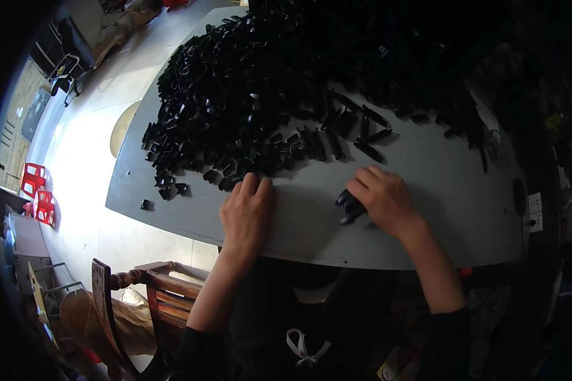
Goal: Assembling small black plastic components by snapping them together at a workbench.
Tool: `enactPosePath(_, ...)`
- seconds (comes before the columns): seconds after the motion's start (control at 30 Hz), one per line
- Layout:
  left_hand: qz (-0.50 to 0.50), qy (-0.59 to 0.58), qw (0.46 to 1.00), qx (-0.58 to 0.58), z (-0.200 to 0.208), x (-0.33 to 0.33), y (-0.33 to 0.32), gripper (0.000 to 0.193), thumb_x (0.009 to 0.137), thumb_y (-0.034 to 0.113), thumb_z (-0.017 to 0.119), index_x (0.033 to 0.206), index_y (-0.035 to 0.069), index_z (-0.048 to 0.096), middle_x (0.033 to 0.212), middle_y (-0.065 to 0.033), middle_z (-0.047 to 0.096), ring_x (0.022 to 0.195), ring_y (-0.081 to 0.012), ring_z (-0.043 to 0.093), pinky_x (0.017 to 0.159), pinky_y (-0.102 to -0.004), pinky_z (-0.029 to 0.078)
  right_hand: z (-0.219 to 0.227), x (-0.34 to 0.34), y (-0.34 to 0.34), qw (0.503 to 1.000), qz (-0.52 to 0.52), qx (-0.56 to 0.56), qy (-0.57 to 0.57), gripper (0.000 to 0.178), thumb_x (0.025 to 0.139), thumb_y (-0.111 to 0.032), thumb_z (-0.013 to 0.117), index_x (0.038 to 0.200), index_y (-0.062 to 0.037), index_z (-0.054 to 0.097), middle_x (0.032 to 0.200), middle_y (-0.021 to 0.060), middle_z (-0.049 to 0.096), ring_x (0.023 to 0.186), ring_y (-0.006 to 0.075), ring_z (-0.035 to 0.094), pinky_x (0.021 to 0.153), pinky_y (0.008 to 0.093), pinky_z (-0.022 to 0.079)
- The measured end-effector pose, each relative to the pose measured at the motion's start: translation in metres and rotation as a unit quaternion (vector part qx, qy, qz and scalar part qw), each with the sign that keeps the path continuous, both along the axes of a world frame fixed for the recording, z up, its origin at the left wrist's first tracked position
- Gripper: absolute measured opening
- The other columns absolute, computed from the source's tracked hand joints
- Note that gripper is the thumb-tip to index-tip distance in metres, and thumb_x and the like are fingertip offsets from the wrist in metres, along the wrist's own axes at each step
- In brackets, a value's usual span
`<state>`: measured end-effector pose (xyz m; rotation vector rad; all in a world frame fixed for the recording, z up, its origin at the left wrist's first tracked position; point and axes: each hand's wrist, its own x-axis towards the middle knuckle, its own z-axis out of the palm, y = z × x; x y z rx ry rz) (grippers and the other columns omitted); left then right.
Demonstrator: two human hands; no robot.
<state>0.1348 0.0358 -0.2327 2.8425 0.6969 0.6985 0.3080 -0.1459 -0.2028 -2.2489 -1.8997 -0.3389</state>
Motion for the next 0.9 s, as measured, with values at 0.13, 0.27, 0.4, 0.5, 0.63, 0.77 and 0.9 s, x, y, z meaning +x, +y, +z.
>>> enactPosePath(0.13,-0.127,-0.115,0.967,-0.191,0.010,-0.016,-0.013,0.011,0.079,0.007,0.068,0.084,0.006,0.058,0.085,-0.0076,0.060,0.074,-0.0249,0.063,0.063,-0.0359,0.051,0.002,-0.038,-0.017,0.989,-0.003,0.094,0.118,0.014,0.077,0.004,0.059,0.090,0.0001,0.062,0.099,0.0122,0.065,0.086,0.0276,0.065,0.069,0.0362,0.054)
enactPosePath(0.27,-0.208,-0.144,0.901,-0.352,0.026,-0.030,-0.029,0.018,0.069,-0.009,0.073,0.082,-0.001,0.063,0.095,-0.0115,0.067,0.084,-0.0207,0.068,0.072,-0.0283,0.056,0.007,-0.069,-0.024,0.957,-0.015,0.093,0.274,0.028,0.075,-0.006,0.067,0.102,0.0020,0.064,0.087,0.0157,0.065,0.080,0.0255,0.065,0.065,0.0344,0.053)
enactPosePath(0.4,-0.232,-0.147,0.892,-0.359,0.036,-0.037,-0.038,0.017,0.069,-0.007,0.073,0.081,0.000,0.064,0.096,-0.0121,0.068,0.086,-0.0214,0.068,0.071,-0.0291,0.056,0.014,-0.077,-0.022,0.954,0.031,0.158,0.253,0.030,0.073,-0.012,0.070,0.100,0.0019,0.066,0.084,0.0111,0.064,0.071,0.0221,0.059,0.058,0.0300,0.049)
enactPosePath(0.5,-0.249,-0.136,0.890,-0.358,0.041,-0.040,-0.040,0.017,0.069,-0.006,0.074,0.081,0.001,0.064,0.097,-0.0124,0.068,0.086,-0.0222,0.069,0.071,-0.0296,0.056,0.018,-0.079,-0.023,0.963,0.035,0.141,0.227,0.027,0.073,-0.011,0.069,0.097,0.0022,0.067,0.082,0.0099,0.063,0.069,0.0212,0.058,0.058,0.0297,0.048)
enactPosePath(0.63,-0.262,-0.132,0.897,-0.330,0.042,-0.043,-0.039,0.017,0.068,-0.005,0.074,0.080,0.002,0.064,0.097,-0.0116,0.069,0.081,-0.0220,0.069,0.068,-0.0286,0.056,0.027,-0.079,-0.023,0.963,0.051,0.132,0.228,0.025,0.072,-0.009,0.068,0.095,0.0024,0.067,0.080,0.0087,0.062,0.068,0.0204,0.057,0.057,0.0295,0.048)
enactPosePath(0.77,-0.322,-0.137,0.895,-0.277,0.039,-0.044,-0.036,0.019,0.065,-0.006,0.075,0.078,0.004,0.064,0.097,-0.0101,0.069,0.080,-0.0218,0.068,0.065,-0.0281,0.055,0.030,-0.079,-0.024,0.958,0.071,0.103,0.258,0.025,0.070,-0.008,0.069,0.093,0.0021,0.067,0.079,0.0086,0.061,0.067,0.0209,0.056,0.056,0.0295,0.047)
enactPosePath(0.9,-0.330,-0.107,0.866,-0.360,0.030,-0.051,-0.038,0.010,0.080,0.007,0.071,0.083,0.001,0.064,0.100,-0.0145,0.068,0.090,-0.0263,0.067,0.077,-0.0336,0.054,0.033,-0.084,-0.025,0.938,0.092,0.113,0.315,0.020,0.070,-0.006,0.069,0.088,0.0017,0.066,0.079,0.0098,0.061,0.067,0.0228,0.058,0.058,0.0304,0.049)
